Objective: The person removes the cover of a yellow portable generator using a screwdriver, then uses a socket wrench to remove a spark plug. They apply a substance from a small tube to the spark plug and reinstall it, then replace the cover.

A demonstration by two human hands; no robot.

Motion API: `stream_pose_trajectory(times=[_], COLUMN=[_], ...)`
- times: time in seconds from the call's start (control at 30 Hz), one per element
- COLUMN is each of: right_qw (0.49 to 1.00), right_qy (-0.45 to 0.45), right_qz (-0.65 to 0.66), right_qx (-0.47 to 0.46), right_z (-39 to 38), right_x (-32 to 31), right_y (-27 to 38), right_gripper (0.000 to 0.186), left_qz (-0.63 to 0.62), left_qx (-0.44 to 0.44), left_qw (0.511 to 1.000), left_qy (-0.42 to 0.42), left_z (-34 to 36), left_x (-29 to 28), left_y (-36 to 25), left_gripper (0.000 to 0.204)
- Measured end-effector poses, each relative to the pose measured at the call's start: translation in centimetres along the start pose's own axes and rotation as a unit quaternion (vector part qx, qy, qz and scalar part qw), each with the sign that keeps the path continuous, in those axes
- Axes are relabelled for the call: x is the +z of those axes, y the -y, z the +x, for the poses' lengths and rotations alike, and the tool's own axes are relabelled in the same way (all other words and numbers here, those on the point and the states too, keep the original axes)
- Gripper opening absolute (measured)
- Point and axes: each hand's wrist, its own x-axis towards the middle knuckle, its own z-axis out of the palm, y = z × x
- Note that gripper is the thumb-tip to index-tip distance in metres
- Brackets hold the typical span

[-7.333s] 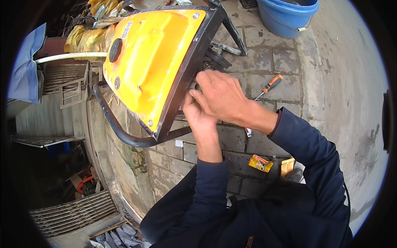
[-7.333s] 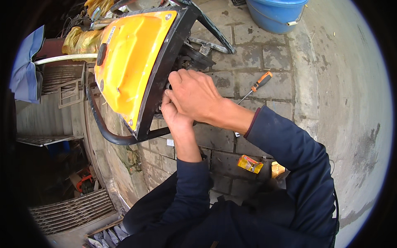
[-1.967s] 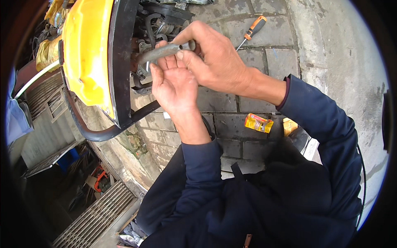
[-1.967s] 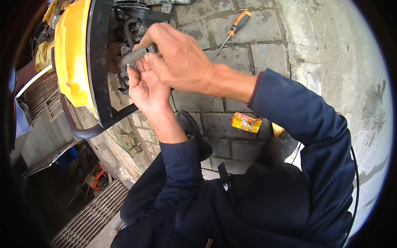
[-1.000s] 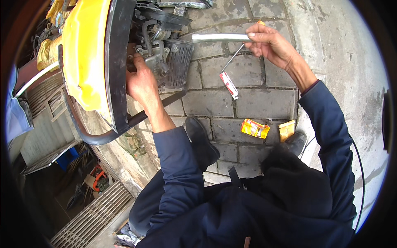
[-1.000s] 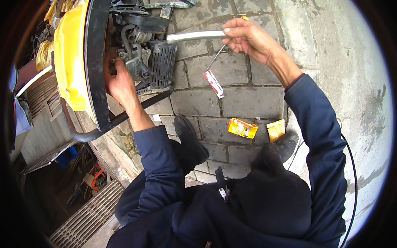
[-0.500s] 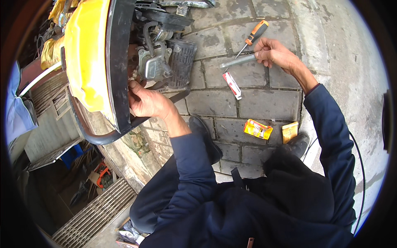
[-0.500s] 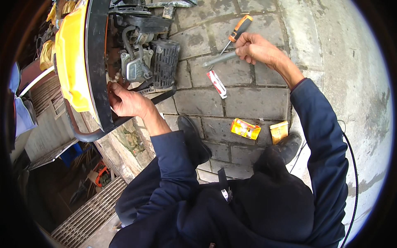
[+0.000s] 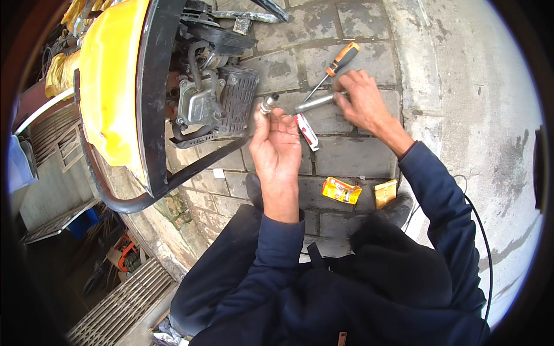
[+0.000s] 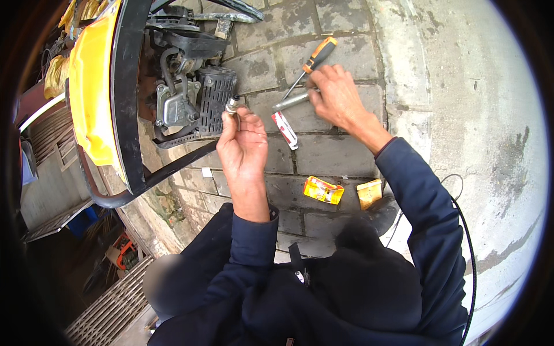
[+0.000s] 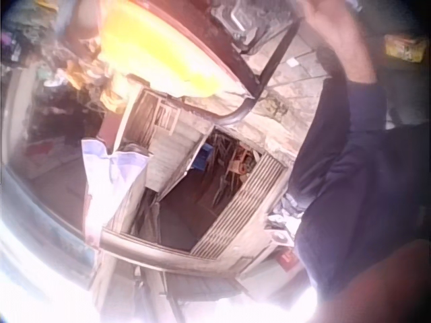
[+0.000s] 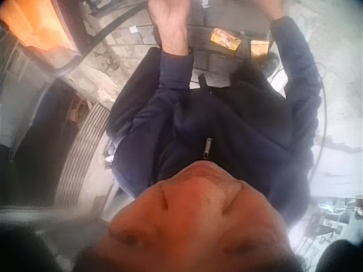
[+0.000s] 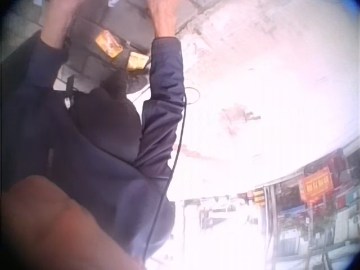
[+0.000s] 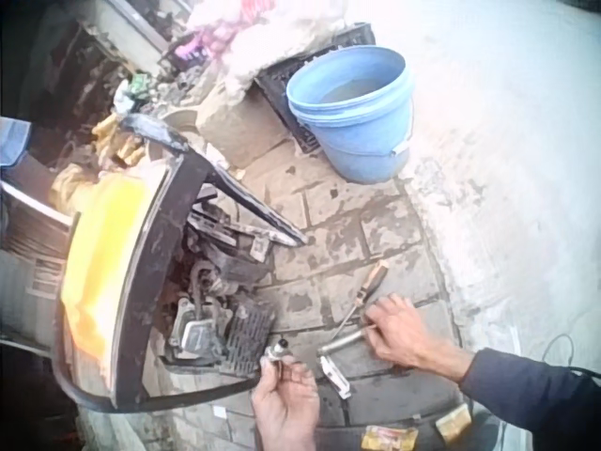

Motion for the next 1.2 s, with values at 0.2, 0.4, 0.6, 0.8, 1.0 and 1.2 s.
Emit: stream_pose_trajectory(times=[0.2, 0.4, 0.6, 0.8, 1.0, 1.2], right_qw=[0.871, 0.805, 0.781, 0.753, 0.754, 0.763], right_qy=[0.068, 0.031, 0.024, 0.027, 0.032, 0.031], right_qz=[0.465, 0.562, 0.590, 0.617, 0.617, 0.610], right_qx=[0.145, 0.189, 0.204, 0.227, 0.224, 0.212], right_z=[0.4, 0.9, 0.9, 0.7, 0.5, 0.5], right_x=[-1.3, -1.2, -1.1, -1.2, -1.5, -1.5], right_y=[4.9, 6.8, 6.4, 5.9, 5.9, 6.0], right_gripper=[0.027, 0.025, 0.025, 0.027, 0.028, 0.026], left_qz=[0.026, 0.035, 0.039, 0.072, 0.084, 0.089], left_qx=[-0.050, -0.066, -0.071, -0.051, -0.047, -0.045], left_qw=[0.998, 0.996, 0.996, 0.996, 0.995, 0.995], left_qy=[-0.033, -0.040, -0.025, -0.023, -0.011, -0.014], left_z=[0.3, 0.1, -0.2, -0.7, -0.8, -0.7], left_x=[0.2, 0.3, 0.7, 1.3, 1.6, 1.5], left_y=[2.9, 4.6, 5.1, 5.6, 5.6, 5.4], left_gripper=[0.019, 0.018, 0.016, 0.014, 0.011, 0.010])
